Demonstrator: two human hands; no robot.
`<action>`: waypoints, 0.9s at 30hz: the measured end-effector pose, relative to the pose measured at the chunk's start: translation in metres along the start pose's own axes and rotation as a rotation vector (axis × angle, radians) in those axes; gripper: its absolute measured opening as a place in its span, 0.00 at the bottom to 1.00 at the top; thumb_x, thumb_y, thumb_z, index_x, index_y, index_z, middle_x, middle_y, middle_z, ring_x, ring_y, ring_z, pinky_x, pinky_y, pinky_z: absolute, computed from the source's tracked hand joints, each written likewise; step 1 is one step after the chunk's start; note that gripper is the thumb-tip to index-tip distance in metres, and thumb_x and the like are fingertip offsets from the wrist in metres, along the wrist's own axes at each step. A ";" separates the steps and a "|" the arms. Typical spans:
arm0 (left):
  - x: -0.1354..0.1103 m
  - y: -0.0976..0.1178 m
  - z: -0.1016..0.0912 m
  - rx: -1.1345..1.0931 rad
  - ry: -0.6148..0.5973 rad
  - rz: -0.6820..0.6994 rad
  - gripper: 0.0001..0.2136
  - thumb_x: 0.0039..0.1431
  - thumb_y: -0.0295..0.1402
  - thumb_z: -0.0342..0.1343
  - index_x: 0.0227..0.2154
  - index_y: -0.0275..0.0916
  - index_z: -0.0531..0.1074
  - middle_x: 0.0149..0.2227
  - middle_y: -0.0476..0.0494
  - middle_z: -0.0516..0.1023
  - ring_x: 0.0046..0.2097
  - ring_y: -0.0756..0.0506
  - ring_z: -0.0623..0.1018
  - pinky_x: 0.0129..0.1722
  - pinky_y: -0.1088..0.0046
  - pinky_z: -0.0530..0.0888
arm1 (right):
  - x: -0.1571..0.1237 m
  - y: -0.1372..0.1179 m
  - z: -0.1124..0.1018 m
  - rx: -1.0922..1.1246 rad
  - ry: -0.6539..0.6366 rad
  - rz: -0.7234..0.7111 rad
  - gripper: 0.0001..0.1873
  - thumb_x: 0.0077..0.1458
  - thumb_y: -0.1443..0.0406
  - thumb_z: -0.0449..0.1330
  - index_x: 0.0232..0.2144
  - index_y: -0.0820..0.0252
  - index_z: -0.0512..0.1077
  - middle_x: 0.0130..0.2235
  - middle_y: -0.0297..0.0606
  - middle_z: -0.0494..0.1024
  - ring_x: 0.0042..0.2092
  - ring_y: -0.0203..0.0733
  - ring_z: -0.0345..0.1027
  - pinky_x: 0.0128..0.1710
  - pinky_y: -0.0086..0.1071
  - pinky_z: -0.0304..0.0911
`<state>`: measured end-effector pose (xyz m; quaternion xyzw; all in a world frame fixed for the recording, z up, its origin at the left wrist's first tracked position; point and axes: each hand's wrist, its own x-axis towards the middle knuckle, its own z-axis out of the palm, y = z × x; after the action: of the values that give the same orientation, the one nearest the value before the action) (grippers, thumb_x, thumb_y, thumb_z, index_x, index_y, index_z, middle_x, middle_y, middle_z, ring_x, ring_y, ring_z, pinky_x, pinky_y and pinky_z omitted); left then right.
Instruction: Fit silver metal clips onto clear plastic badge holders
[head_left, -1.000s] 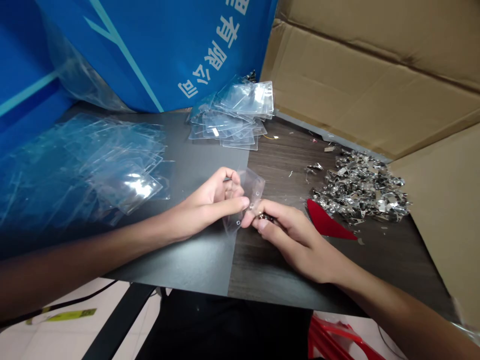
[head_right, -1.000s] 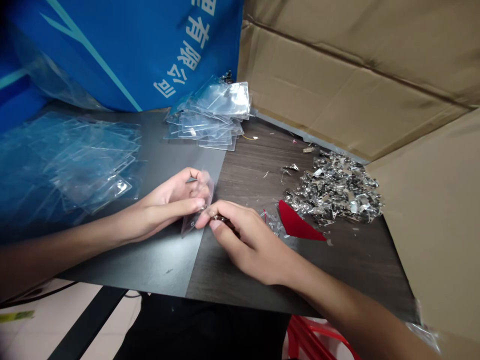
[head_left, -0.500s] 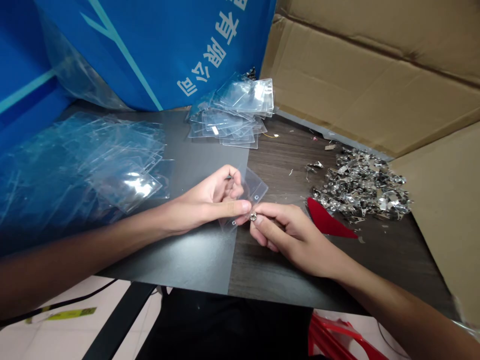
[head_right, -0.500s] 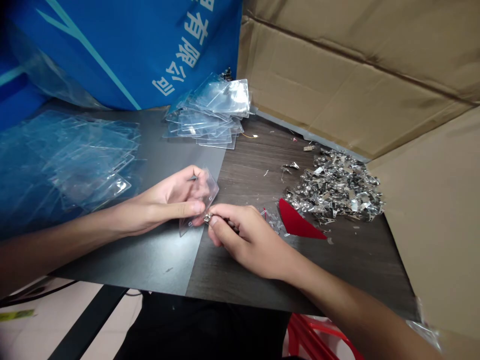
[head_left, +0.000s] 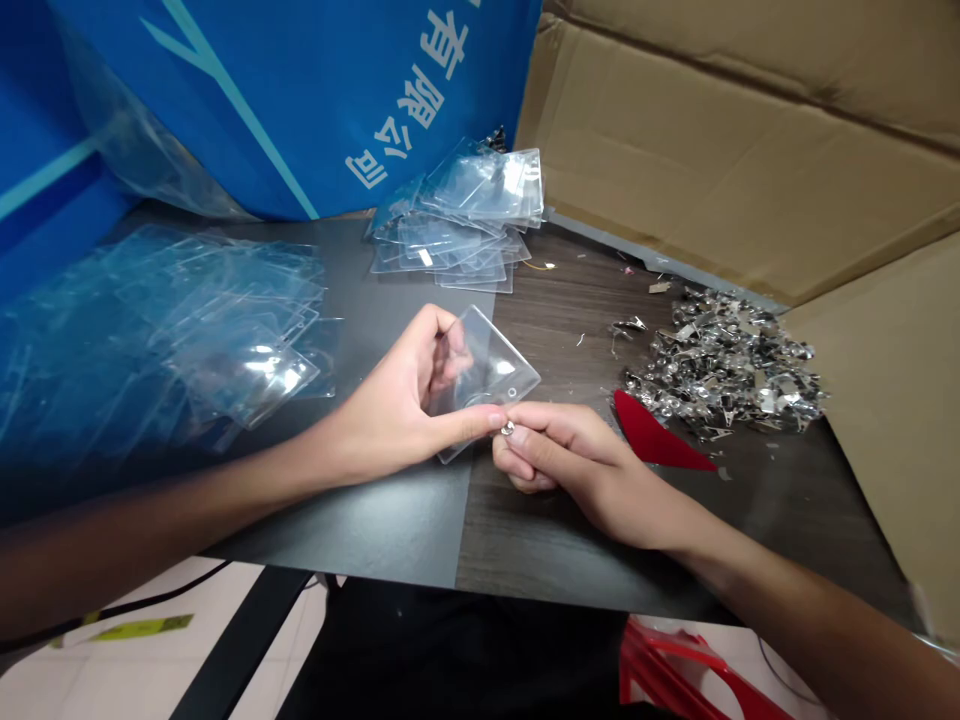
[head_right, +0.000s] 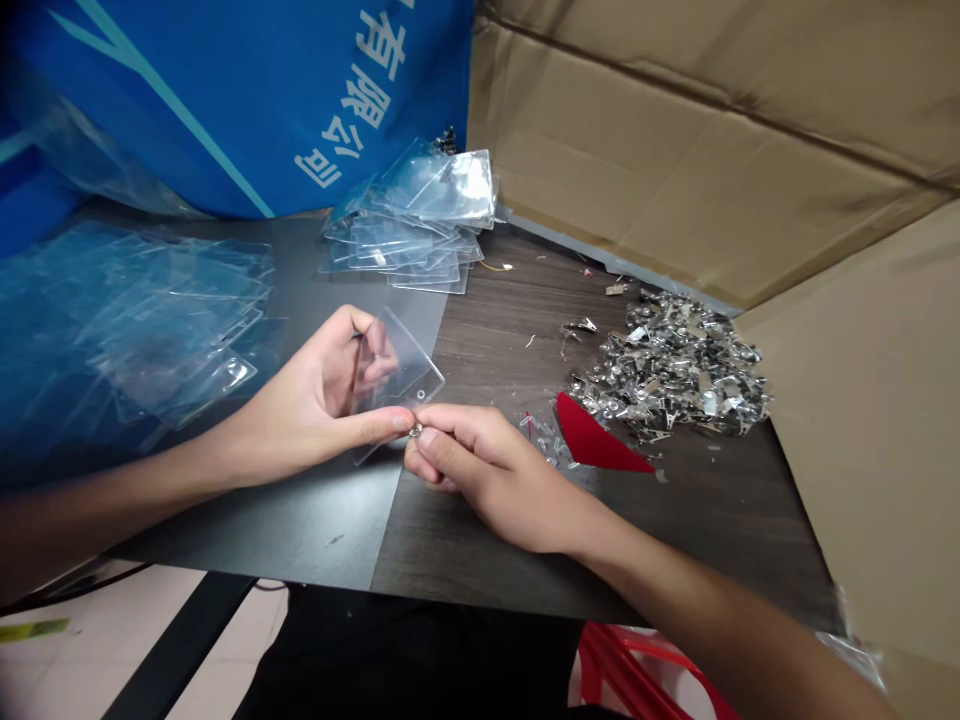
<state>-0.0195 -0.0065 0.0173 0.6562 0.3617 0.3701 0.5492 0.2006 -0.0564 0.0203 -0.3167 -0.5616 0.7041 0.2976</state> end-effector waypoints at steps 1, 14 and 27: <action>0.000 0.000 0.000 0.007 0.005 0.008 0.26 0.55 0.32 0.75 0.41 0.44 0.59 0.37 0.53 0.60 0.35 0.50 0.63 0.33 0.71 0.62 | 0.001 0.001 0.000 0.044 -0.004 0.010 0.20 0.77 0.55 0.58 0.32 0.58 0.66 0.30 0.28 0.62 0.30 0.33 0.49 0.30 0.33 0.46; -0.004 0.002 0.000 0.055 0.010 0.089 0.24 0.59 0.33 0.73 0.42 0.44 0.59 0.38 0.50 0.61 0.38 0.47 0.63 0.37 0.68 0.63 | 0.000 0.006 0.001 0.037 0.038 0.005 0.13 0.73 0.55 0.63 0.40 0.59 0.75 0.31 0.28 0.61 0.31 0.35 0.49 0.31 0.33 0.48; -0.005 0.000 0.001 0.105 0.036 0.102 0.25 0.60 0.36 0.74 0.43 0.45 0.58 0.38 0.51 0.61 0.38 0.47 0.64 0.37 0.69 0.64 | 0.000 -0.003 0.000 -0.486 0.108 -0.118 0.19 0.79 0.62 0.52 0.31 0.57 0.68 0.30 0.29 0.68 0.32 0.36 0.61 0.36 0.33 0.55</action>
<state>-0.0210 -0.0115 0.0170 0.6949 0.3568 0.3897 0.4878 0.2009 -0.0554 0.0228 -0.3828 -0.7152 0.5119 0.2828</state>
